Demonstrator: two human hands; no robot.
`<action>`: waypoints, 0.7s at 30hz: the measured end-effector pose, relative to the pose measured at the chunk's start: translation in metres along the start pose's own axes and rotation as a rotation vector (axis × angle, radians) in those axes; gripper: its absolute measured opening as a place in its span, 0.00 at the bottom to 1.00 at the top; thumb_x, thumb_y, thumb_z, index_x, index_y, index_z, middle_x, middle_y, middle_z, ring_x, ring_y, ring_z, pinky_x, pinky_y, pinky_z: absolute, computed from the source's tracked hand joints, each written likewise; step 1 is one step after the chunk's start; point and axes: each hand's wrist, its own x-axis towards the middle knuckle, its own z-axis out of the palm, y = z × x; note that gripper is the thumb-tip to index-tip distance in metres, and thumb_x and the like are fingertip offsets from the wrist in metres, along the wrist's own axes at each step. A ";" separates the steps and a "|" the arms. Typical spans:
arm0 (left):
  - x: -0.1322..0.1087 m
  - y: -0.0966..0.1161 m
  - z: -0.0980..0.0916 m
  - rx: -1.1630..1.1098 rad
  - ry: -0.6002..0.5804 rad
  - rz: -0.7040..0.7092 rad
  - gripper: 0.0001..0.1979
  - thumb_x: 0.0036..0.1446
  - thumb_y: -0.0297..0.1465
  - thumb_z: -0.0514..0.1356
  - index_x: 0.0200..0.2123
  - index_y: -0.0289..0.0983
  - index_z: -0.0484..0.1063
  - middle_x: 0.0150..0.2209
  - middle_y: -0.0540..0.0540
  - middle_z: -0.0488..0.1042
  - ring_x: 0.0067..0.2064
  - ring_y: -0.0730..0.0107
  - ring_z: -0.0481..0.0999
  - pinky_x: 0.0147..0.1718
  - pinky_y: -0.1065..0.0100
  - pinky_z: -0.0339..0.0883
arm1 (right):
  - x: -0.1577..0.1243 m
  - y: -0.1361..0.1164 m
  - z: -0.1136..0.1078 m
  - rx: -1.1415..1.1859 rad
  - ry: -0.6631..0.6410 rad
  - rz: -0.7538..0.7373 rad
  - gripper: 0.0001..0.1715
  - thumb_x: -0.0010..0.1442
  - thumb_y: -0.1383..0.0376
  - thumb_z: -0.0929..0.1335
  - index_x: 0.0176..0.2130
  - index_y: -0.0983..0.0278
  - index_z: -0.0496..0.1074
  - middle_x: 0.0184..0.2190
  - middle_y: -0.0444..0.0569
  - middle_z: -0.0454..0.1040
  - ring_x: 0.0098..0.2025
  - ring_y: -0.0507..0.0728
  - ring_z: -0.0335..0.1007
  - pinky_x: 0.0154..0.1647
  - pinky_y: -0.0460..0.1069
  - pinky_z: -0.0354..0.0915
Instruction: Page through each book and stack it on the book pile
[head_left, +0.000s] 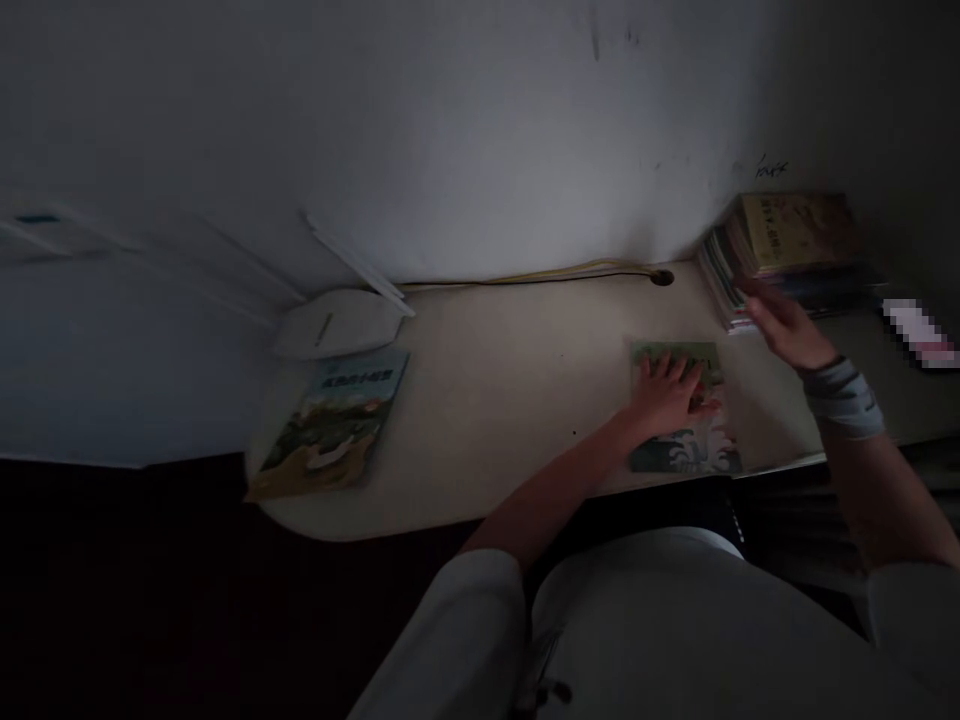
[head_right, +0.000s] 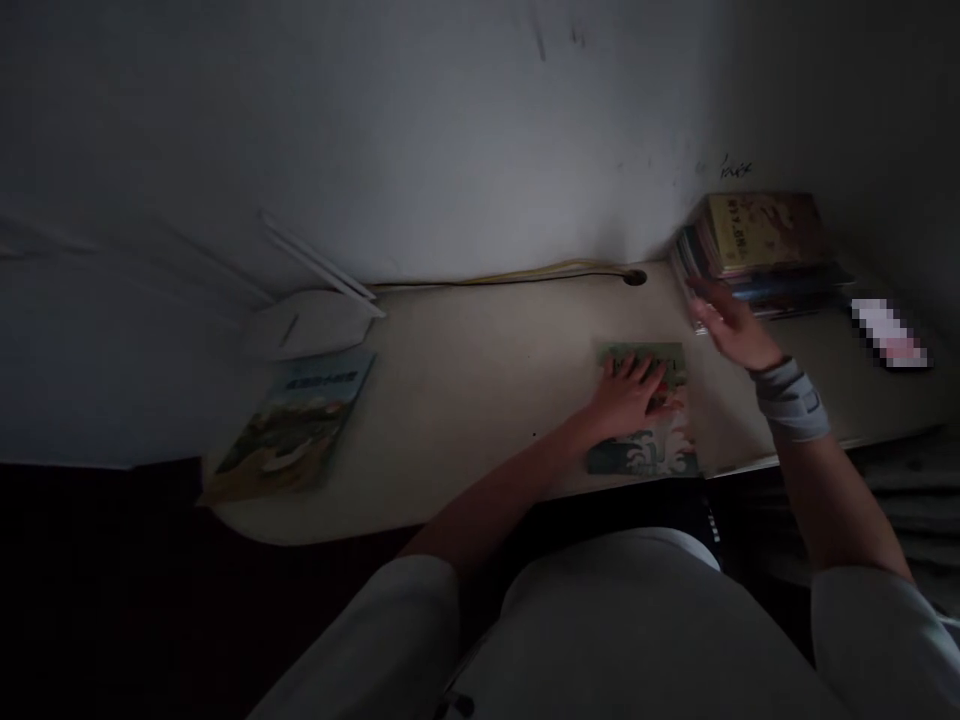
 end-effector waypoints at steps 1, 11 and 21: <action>0.004 -0.003 -0.001 0.000 0.006 0.003 0.39 0.57 0.55 0.46 0.64 0.36 0.54 0.65 0.35 0.54 0.65 0.40 0.50 0.59 0.37 0.43 | -0.009 -0.010 -0.002 -0.023 -0.062 -0.055 0.40 0.65 0.46 0.49 0.60 0.70 0.62 0.57 0.63 0.66 0.59 0.60 0.62 0.55 0.54 0.63; 0.025 -0.038 -0.004 0.069 0.028 0.001 0.26 0.64 0.42 0.45 0.61 0.36 0.58 0.63 0.38 0.58 0.62 0.50 0.59 0.58 0.49 0.51 | -0.124 -0.105 0.048 -0.262 -0.457 -0.294 0.35 0.60 0.49 0.63 0.61 0.62 0.62 0.62 0.60 0.60 0.63 0.68 0.54 0.60 0.67 0.53; -0.075 -0.111 -0.047 -0.099 -0.087 -0.588 0.24 0.57 0.41 0.56 0.52 0.32 0.63 0.41 0.37 0.75 0.42 0.57 0.75 0.38 0.64 0.64 | -0.077 -0.008 0.049 0.107 -0.298 0.041 0.24 0.63 0.57 0.59 0.54 0.61 0.69 0.55 0.57 0.68 0.57 0.62 0.64 0.54 0.60 0.63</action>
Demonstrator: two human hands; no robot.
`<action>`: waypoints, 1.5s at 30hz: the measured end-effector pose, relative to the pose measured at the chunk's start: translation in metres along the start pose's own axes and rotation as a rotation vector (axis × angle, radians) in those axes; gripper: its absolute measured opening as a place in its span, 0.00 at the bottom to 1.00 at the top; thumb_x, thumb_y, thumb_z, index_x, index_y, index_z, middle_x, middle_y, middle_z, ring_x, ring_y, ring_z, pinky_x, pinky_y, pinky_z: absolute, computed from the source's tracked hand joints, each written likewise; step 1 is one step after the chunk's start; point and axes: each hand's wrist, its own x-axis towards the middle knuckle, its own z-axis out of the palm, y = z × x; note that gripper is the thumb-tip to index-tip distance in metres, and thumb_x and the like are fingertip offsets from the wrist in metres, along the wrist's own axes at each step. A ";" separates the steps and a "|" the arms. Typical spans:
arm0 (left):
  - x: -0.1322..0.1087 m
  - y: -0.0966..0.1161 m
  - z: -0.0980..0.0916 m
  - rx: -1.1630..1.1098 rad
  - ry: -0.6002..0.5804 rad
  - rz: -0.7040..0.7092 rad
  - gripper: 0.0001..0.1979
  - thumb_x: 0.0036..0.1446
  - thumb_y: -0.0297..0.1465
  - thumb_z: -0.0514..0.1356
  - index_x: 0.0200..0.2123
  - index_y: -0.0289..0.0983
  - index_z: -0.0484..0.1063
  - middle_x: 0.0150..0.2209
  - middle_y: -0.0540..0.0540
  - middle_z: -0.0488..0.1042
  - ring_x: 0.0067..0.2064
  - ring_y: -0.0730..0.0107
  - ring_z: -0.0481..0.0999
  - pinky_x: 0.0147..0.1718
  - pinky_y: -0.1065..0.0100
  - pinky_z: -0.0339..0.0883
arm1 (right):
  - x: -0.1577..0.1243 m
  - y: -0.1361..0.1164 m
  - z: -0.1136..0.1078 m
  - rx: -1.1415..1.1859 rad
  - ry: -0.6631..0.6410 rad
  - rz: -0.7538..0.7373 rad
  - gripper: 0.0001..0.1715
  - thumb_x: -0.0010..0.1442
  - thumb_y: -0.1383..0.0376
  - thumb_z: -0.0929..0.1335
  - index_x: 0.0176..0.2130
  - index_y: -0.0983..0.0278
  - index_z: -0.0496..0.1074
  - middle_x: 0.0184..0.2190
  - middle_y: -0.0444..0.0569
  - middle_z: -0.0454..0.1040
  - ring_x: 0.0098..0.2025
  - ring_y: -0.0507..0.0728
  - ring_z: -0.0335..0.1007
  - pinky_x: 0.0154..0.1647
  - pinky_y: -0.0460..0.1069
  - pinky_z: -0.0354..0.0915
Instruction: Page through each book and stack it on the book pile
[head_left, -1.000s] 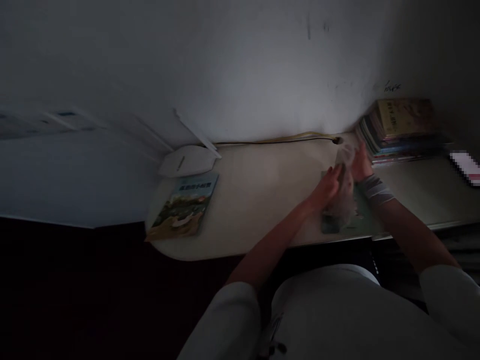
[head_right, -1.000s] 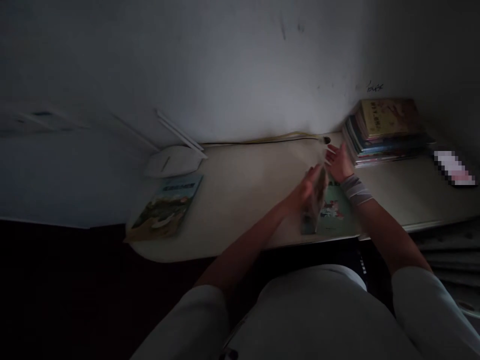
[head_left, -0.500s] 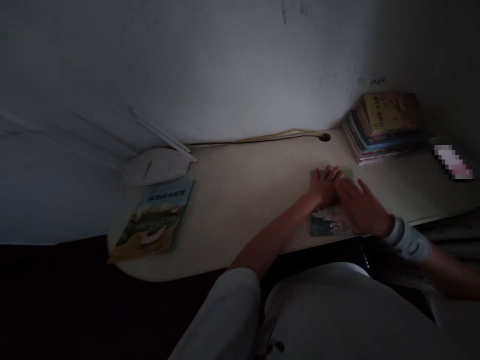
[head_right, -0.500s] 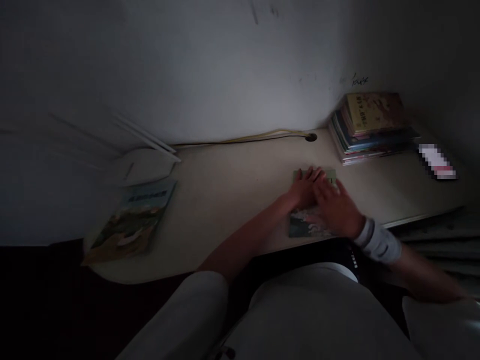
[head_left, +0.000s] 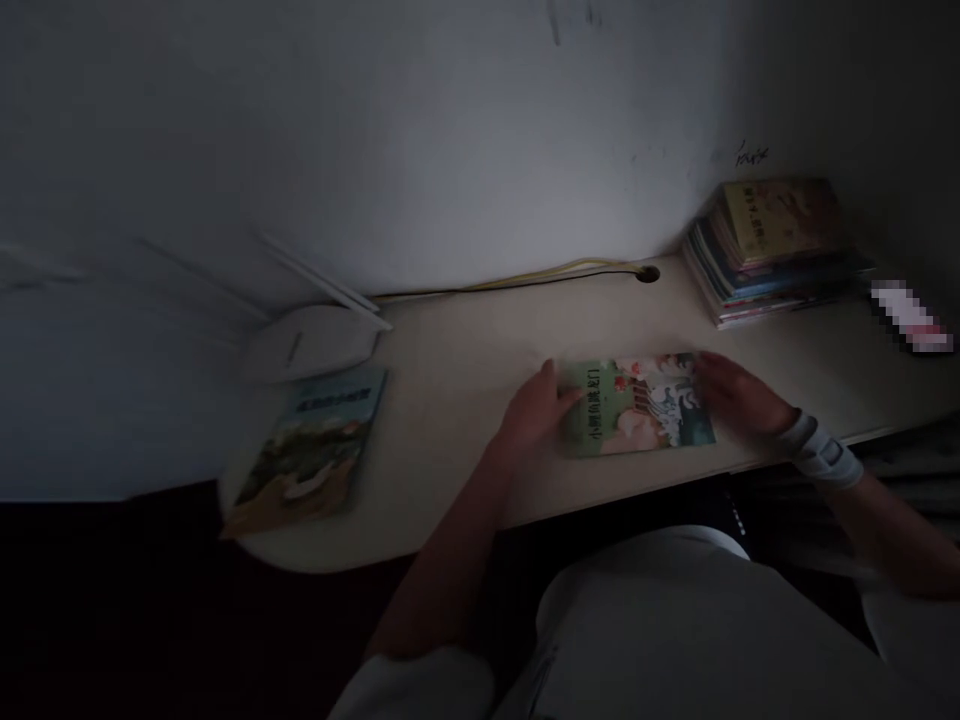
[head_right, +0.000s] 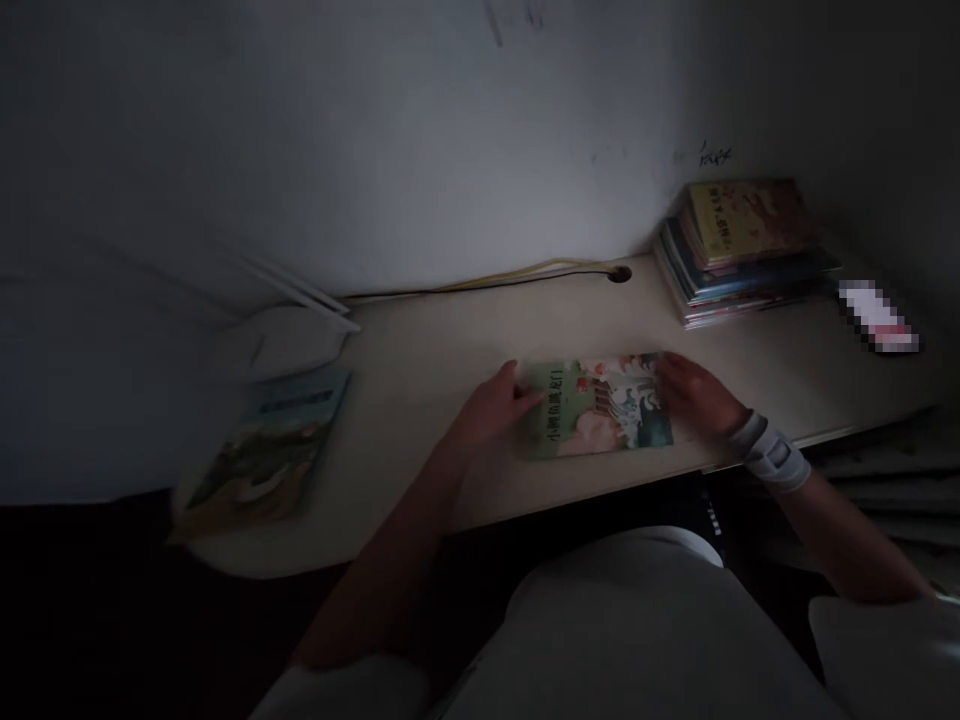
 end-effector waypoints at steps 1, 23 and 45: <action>-0.001 -0.009 -0.001 -0.069 -0.006 -0.049 0.22 0.56 0.40 0.57 0.50 0.33 0.65 0.39 0.39 0.75 0.41 0.58 0.75 0.37 0.65 0.64 | 0.010 0.004 0.003 0.031 0.059 0.076 0.25 0.62 0.56 0.60 0.54 0.65 0.68 0.51 0.59 0.71 0.51 0.62 0.68 0.50 0.58 0.65; 0.040 -0.016 0.012 -0.497 0.217 0.041 0.02 0.50 0.27 0.58 0.27 0.38 0.66 0.30 0.49 0.73 0.33 0.70 0.71 0.37 0.68 0.63 | 0.086 0.001 0.008 0.154 -0.003 0.375 0.06 0.49 0.65 0.68 0.24 0.65 0.69 0.23 0.45 0.72 0.27 0.52 0.64 0.29 0.46 0.59; 0.010 -0.001 0.002 -0.999 0.349 -0.087 0.18 0.52 0.37 0.57 0.47 0.41 0.64 0.24 0.54 0.65 0.25 0.75 0.67 0.26 0.72 0.62 | 0.058 -0.035 -0.008 0.546 0.476 0.324 0.17 0.54 0.55 0.66 0.42 0.61 0.64 0.21 0.40 0.67 0.22 0.51 0.63 0.26 0.48 0.61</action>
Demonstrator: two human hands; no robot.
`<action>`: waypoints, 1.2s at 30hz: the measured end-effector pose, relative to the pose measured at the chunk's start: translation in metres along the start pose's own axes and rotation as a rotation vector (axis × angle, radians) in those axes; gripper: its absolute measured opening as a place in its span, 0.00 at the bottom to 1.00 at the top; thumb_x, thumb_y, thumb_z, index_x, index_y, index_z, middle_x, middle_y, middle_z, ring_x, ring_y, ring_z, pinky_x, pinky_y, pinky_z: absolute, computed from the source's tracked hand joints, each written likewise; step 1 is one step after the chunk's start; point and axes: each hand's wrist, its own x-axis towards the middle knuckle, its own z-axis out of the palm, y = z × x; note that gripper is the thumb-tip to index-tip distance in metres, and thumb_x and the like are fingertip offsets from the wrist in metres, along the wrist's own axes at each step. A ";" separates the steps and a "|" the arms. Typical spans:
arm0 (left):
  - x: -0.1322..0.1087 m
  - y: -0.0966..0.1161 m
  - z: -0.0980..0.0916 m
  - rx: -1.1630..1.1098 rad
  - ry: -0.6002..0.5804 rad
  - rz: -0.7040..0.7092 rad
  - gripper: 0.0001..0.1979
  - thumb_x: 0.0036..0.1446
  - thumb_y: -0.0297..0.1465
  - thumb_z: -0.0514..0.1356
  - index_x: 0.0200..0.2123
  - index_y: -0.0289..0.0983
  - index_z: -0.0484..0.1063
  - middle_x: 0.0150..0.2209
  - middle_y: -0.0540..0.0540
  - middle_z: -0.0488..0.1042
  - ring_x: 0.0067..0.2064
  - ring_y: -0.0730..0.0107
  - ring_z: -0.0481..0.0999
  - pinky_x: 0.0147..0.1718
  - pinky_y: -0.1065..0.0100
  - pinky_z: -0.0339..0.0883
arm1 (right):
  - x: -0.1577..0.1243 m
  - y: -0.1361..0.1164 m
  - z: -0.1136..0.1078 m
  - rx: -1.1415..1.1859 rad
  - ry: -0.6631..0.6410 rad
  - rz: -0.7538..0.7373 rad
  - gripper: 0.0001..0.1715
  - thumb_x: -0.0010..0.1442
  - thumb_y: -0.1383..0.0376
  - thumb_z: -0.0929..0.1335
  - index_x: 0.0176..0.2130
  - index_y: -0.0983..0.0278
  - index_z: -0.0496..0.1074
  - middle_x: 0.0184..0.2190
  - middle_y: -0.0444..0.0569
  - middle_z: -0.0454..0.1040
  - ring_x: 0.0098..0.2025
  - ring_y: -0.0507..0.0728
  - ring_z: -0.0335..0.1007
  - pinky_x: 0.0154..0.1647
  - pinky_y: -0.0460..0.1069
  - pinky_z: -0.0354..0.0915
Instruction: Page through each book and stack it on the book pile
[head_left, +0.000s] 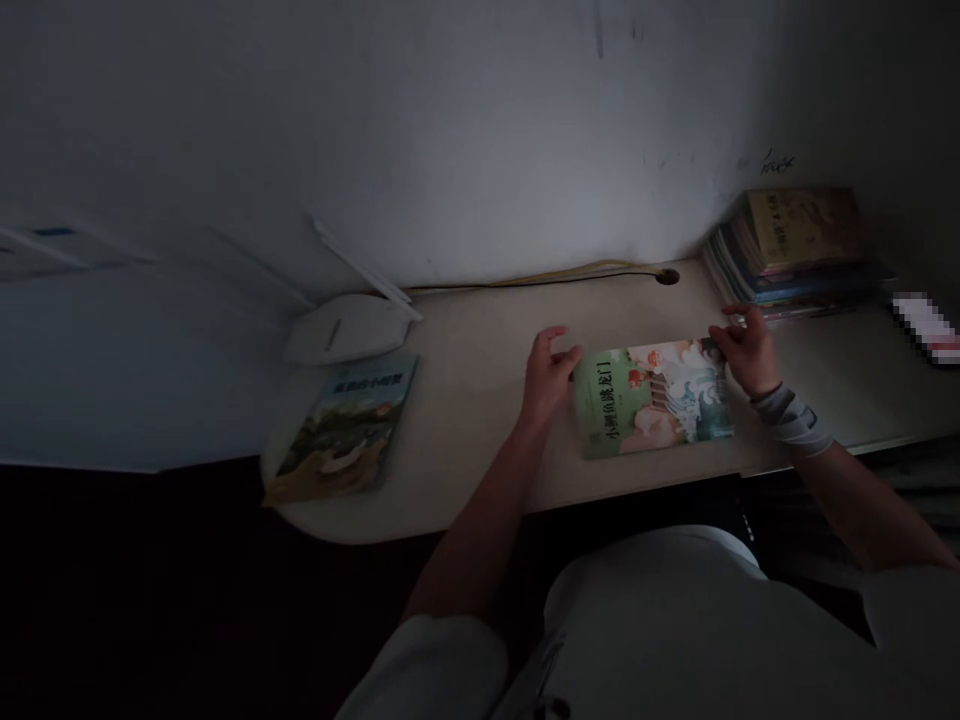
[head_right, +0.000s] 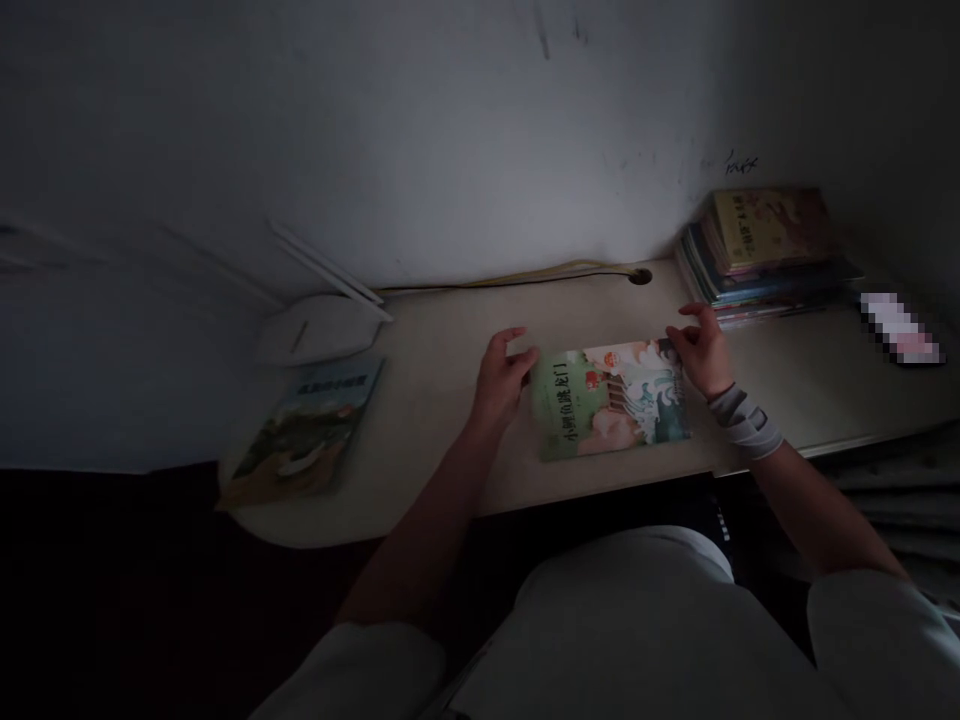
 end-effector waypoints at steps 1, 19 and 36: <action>-0.003 0.003 -0.001 0.012 0.002 0.012 0.19 0.52 0.37 0.57 0.48 0.41 0.64 0.24 0.54 0.66 0.25 0.75 0.67 0.26 0.72 0.62 | -0.001 -0.004 -0.004 -0.009 -0.008 -0.037 0.16 0.54 0.54 0.65 0.39 0.61 0.66 0.24 0.43 0.69 0.25 0.52 0.65 0.29 0.49 0.63; -0.013 0.042 -0.033 0.223 -0.318 0.098 0.10 0.48 0.37 0.59 0.25 0.36 0.72 0.22 0.52 0.69 0.26 0.74 0.66 0.29 0.70 0.62 | 0.009 -0.031 -0.047 -0.070 -0.492 -0.023 0.27 0.48 0.42 0.68 0.27 0.63 0.72 0.27 0.48 0.73 0.32 0.54 0.68 0.33 0.49 0.64; -0.036 0.019 0.066 1.037 -0.301 0.503 0.24 0.64 0.35 0.46 0.61 0.35 0.56 0.66 0.36 0.50 0.67 0.46 0.46 0.60 0.41 0.40 | 0.004 0.003 0.029 -1.070 -0.324 -0.046 0.19 0.64 0.61 0.57 0.42 0.68 0.72 0.37 0.65 0.76 0.40 0.66 0.73 0.37 0.55 0.63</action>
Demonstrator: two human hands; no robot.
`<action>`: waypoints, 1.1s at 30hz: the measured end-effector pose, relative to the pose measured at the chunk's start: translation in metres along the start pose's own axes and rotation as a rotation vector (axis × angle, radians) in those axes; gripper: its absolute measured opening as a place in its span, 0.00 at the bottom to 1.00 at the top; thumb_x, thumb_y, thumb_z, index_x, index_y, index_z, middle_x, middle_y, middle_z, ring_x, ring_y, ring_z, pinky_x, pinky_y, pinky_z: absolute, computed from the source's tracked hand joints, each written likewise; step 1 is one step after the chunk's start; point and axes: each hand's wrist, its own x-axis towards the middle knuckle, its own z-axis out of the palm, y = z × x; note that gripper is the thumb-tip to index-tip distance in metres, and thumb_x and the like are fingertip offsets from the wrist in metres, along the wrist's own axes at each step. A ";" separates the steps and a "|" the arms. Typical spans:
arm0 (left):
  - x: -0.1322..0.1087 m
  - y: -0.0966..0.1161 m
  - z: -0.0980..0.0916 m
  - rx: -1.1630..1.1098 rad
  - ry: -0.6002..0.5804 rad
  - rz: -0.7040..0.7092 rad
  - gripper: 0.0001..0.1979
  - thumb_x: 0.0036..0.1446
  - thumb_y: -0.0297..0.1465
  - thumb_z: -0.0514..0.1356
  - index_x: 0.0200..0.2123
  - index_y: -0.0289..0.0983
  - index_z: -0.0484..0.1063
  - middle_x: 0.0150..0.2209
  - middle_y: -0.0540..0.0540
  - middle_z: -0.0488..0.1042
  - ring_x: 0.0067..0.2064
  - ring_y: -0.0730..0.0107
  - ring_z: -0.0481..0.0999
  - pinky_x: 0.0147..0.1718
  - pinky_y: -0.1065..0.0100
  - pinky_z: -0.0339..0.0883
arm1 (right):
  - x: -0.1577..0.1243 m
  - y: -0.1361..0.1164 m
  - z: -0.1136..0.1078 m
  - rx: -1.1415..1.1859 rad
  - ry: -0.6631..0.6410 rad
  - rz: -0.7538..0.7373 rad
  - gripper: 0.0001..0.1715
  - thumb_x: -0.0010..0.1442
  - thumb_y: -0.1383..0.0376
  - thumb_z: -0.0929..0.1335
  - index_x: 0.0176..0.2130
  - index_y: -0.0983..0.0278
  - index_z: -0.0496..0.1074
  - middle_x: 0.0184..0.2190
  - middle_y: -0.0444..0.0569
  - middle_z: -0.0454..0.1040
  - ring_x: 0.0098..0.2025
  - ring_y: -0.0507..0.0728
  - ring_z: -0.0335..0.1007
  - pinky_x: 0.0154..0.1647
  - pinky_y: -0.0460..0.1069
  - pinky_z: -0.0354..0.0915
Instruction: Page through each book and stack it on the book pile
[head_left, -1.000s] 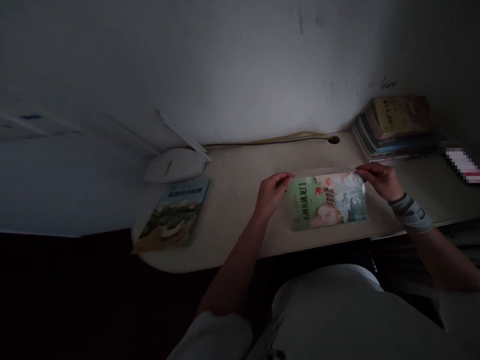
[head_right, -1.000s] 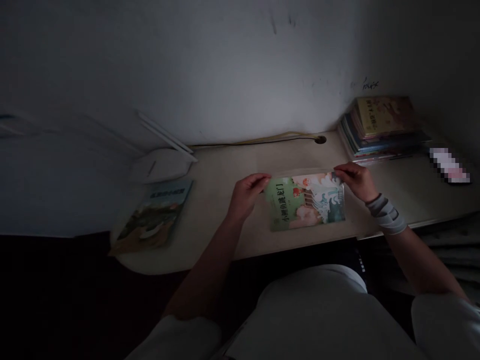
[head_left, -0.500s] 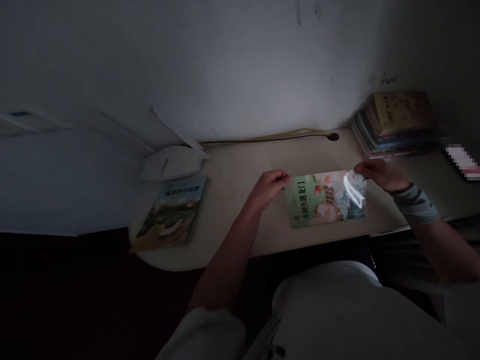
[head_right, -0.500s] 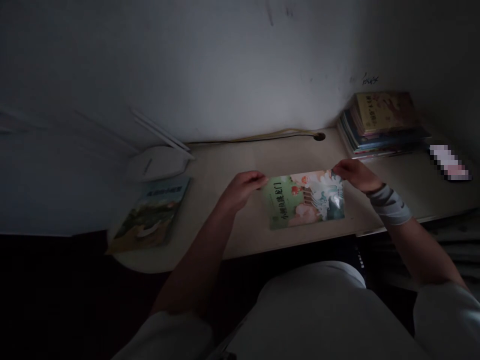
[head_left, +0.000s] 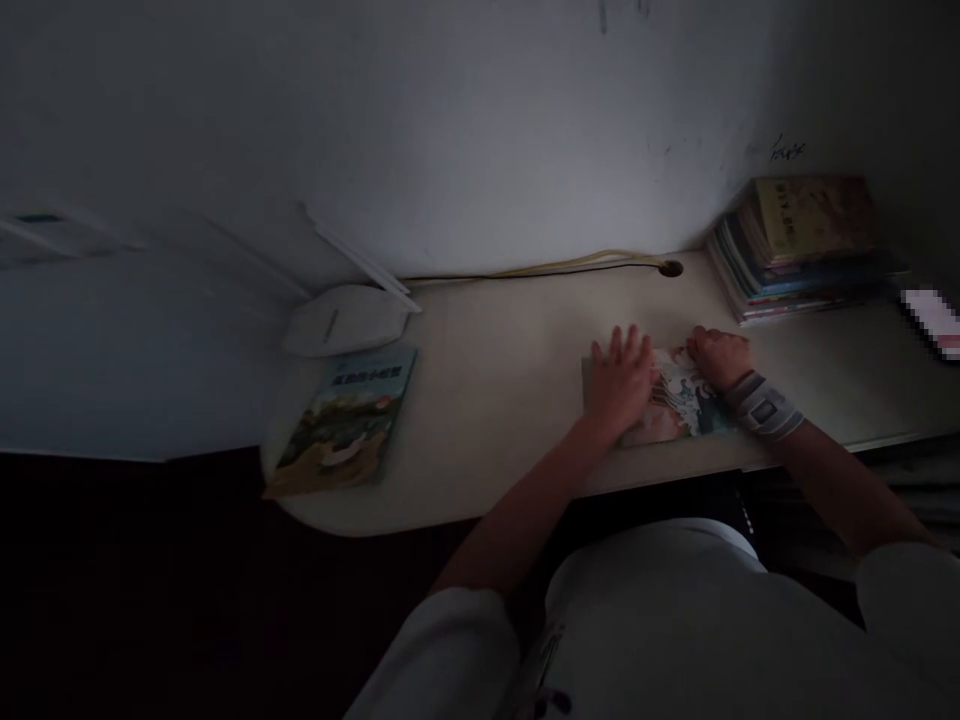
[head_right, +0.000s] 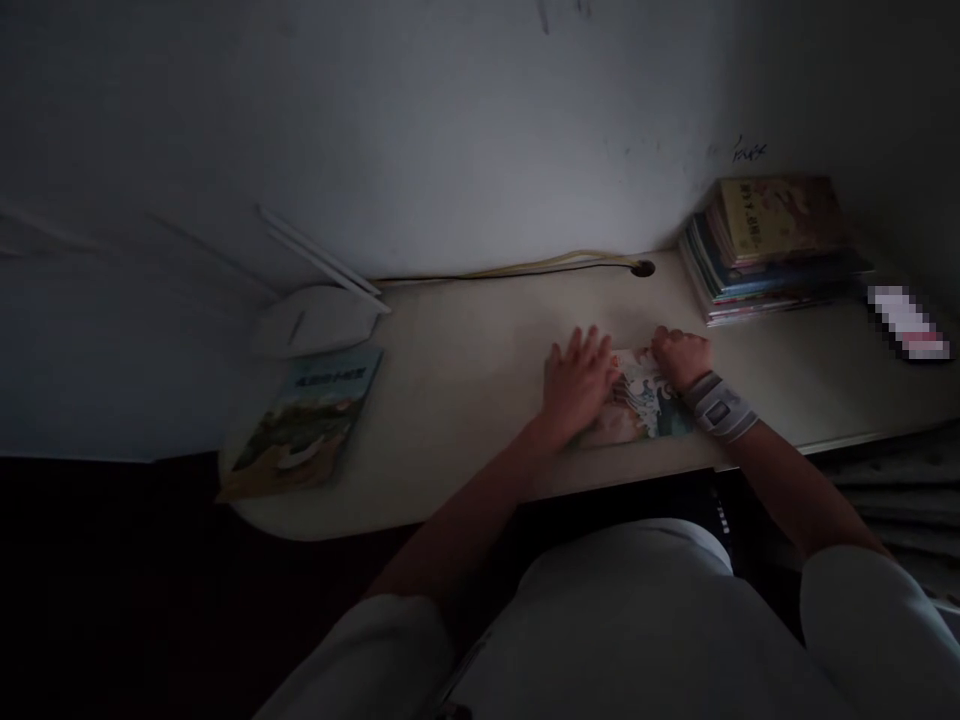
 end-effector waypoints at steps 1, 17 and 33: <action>-0.002 0.010 0.005 -0.005 -0.058 0.030 0.26 0.64 0.38 0.44 0.62 0.34 0.55 0.67 0.36 0.49 0.67 0.46 0.45 0.60 0.39 0.40 | -0.002 -0.003 -0.003 -0.009 0.023 -0.034 0.20 0.64 0.63 0.57 0.43 0.69 0.72 0.40 0.67 0.75 0.43 0.68 0.71 0.39 0.57 0.63; -0.008 0.004 0.018 -0.018 -0.102 0.021 0.31 0.63 0.42 0.42 0.65 0.32 0.50 0.67 0.38 0.50 0.67 0.50 0.46 0.63 0.49 0.41 | -0.033 -0.003 0.024 0.119 0.004 -0.499 0.42 0.64 0.47 0.54 0.63 0.75 0.55 0.64 0.64 0.53 0.66 0.67 0.45 0.64 0.62 0.45; -0.020 -0.048 0.004 0.039 0.062 -0.370 0.22 0.62 0.39 0.46 0.49 0.31 0.69 0.49 0.30 0.70 0.53 0.46 0.67 0.50 0.50 0.58 | -0.051 0.015 0.021 0.030 0.114 -0.160 0.31 0.64 0.56 0.56 0.59 0.73 0.61 0.59 0.63 0.63 0.60 0.65 0.57 0.58 0.59 0.52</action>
